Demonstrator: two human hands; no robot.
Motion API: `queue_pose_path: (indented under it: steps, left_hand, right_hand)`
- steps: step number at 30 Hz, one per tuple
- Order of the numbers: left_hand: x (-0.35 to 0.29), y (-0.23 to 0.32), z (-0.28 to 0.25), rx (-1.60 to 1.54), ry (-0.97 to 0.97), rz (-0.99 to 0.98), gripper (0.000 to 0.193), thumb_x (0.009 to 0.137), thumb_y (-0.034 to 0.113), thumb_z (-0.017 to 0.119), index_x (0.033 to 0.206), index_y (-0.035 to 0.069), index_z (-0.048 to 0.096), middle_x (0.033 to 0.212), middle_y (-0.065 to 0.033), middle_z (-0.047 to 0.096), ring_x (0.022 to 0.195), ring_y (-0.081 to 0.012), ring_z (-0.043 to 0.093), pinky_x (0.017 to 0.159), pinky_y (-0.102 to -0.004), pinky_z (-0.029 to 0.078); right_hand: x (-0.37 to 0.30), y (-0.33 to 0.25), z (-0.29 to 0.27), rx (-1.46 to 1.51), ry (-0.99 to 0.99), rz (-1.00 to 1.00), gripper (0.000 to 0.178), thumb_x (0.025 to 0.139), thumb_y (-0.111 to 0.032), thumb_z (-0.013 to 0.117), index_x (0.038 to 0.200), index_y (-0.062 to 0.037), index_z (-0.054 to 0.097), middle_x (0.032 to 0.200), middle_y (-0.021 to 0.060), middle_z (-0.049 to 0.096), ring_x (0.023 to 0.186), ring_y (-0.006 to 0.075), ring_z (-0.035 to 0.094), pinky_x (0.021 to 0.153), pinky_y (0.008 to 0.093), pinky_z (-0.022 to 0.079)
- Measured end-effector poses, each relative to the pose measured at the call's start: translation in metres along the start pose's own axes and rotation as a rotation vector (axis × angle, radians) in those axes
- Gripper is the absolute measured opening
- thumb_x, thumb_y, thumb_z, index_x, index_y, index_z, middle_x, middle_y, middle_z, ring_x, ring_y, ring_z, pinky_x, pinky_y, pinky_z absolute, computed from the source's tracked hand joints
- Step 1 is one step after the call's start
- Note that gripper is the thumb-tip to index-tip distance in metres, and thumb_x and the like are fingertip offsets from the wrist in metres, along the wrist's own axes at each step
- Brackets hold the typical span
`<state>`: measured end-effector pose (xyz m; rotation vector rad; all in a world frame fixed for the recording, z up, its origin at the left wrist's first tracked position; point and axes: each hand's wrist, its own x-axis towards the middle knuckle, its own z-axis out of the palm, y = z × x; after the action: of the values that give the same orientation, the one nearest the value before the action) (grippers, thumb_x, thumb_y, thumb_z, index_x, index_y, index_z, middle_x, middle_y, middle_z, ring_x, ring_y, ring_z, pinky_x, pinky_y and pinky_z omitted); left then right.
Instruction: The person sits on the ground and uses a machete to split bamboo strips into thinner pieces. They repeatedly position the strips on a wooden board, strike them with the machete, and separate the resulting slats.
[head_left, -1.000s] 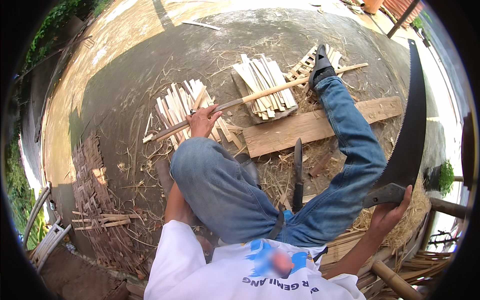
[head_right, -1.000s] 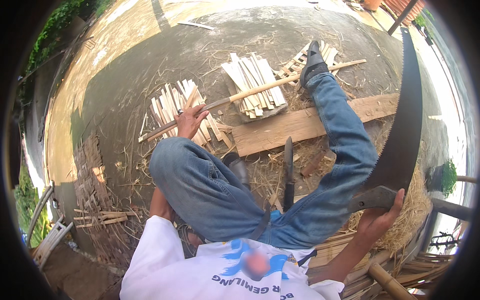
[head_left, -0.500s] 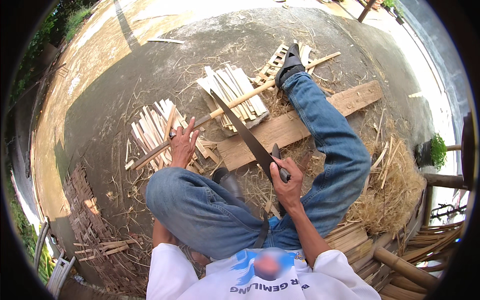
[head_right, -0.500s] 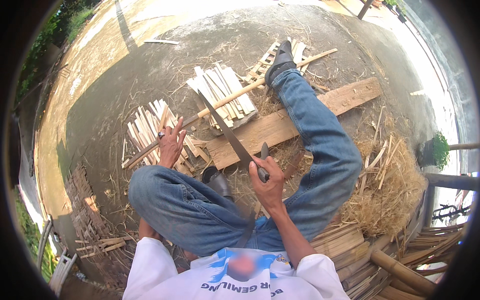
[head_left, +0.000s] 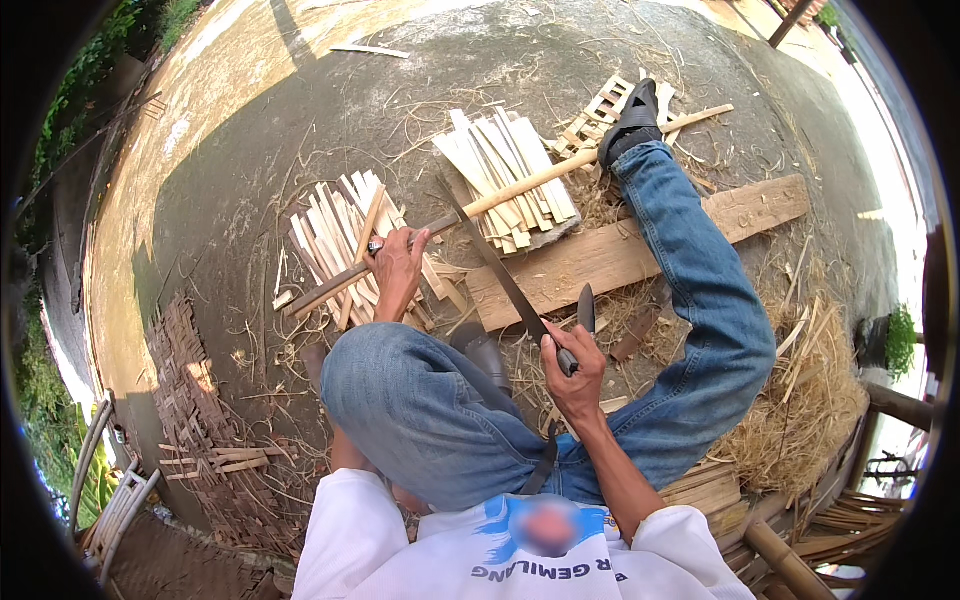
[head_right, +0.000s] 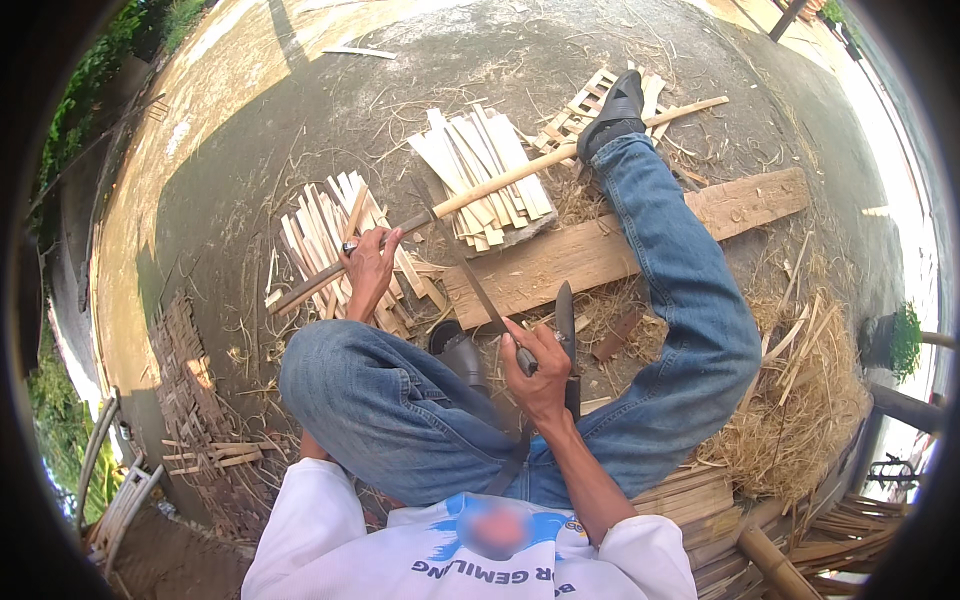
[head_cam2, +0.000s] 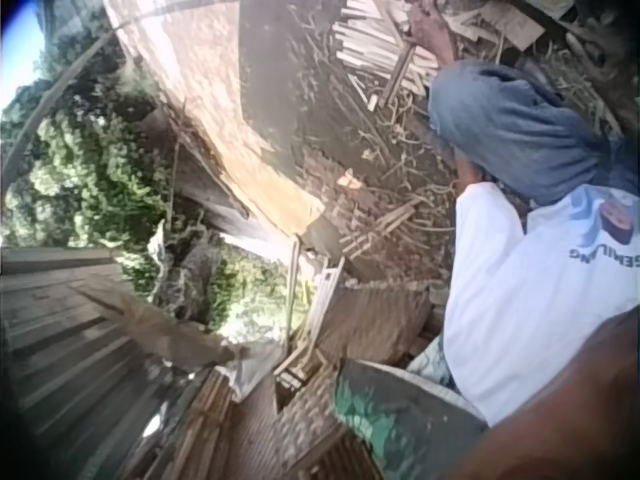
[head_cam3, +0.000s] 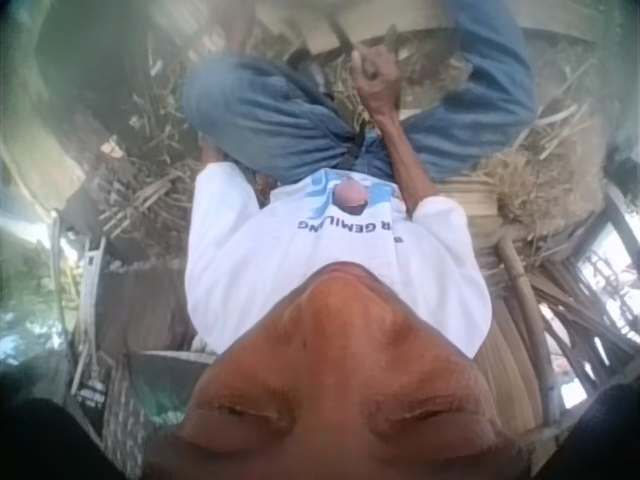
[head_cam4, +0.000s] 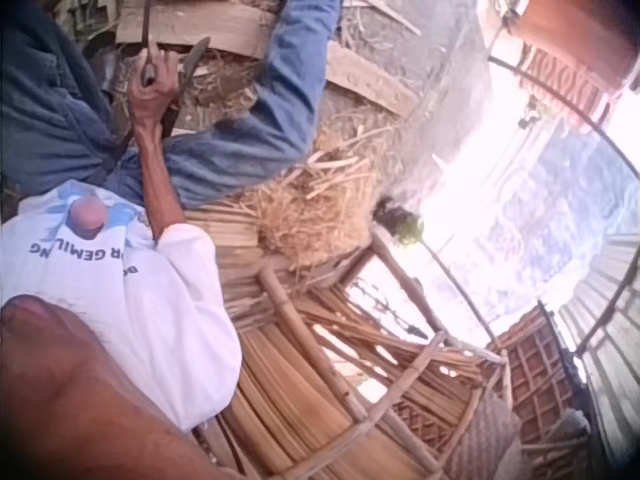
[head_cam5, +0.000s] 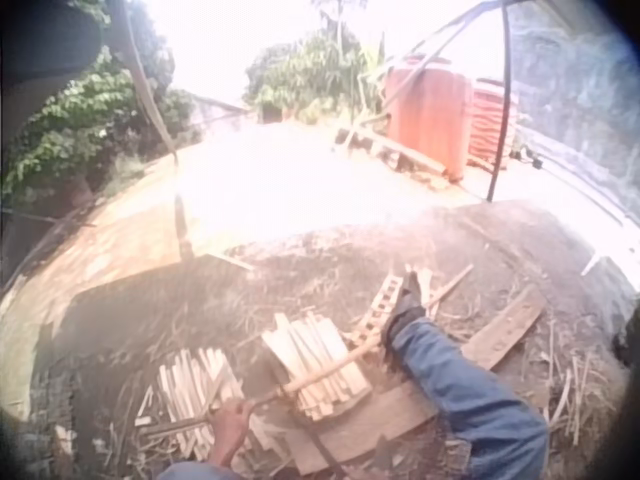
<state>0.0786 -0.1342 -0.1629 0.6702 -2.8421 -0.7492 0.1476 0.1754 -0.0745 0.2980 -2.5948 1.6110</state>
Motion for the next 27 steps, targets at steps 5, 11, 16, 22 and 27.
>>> queue_pose_path:
  steps: [5,11,16,22,27]
  left_hand:
    - [-0.003,0.006,0.001,0.021,0.047,0.051,0.042,0.102,0.051,0.055,0.108,0.012,0.07,0.102,-0.0088,0.068,0.101,-0.0307,0.06,0.101,-0.0514,0.025]
    - [-0.006,0.007,0.007,0.138,0.08,0.067,0.043,0.101,0.052,0.055,0.106,0.011,0.067,0.096,-0.009,0.063,0.095,-0.0298,0.06,0.097,-0.0507,0.026]
    - [-0.005,0.007,0.011,0.066,0.094,0.06,0.044,0.101,0.053,0.055,0.1,0.01,0.066,0.087,-0.0069,0.059,0.095,-0.0264,0.054,0.096,-0.0475,0.024]
    - [-0.006,0.005,0.009,0.066,0.065,0.035,0.046,0.101,0.054,0.055,0.102,0.009,0.066,0.088,-0.0075,0.06,0.093,-0.0265,0.057,0.098,-0.0488,0.023]
    - [-0.002,0.012,0.007,0.024,0.02,0.023,0.047,0.101,0.054,0.055,0.105,0.008,0.067,0.09,-0.008,0.062,0.094,-0.027,0.057,0.098,-0.0493,0.023]
  right_hand:
    - [-0.007,0.007,-0.003,-0.046,-0.028,-0.026,0.03,0.088,-0.002,0.071,0.117,-0.0056,0.075,0.072,0.0077,0.049,0.062,0.0178,0.051,0.058,0.0339,0.043]
    - [0.013,0.0,0.017,-0.083,-0.103,0.021,0.023,0.089,-0.005,0.07,0.112,-0.0042,0.075,0.074,0.0093,0.053,0.063,0.0234,0.056,0.06,0.0362,0.045]
    - [0.035,-0.004,0.026,-0.055,-0.084,-0.052,0.021,0.091,-0.007,0.068,0.111,-0.004,0.074,0.084,0.0114,0.063,0.072,0.0268,0.064,0.065,0.0373,0.05]
    - [0.02,0.002,0.025,-0.068,-0.11,-0.056,0.024,0.089,-0.005,0.069,0.113,-0.0049,0.074,0.086,0.0114,0.064,0.07,0.0282,0.065,0.064,0.0377,0.051]
    - [0.066,0.006,0.056,-0.126,-0.126,-0.07,0.024,0.091,-0.01,0.068,0.115,-0.0072,0.073,0.082,0.0118,0.059,0.068,0.029,0.063,0.062,0.0395,0.049]
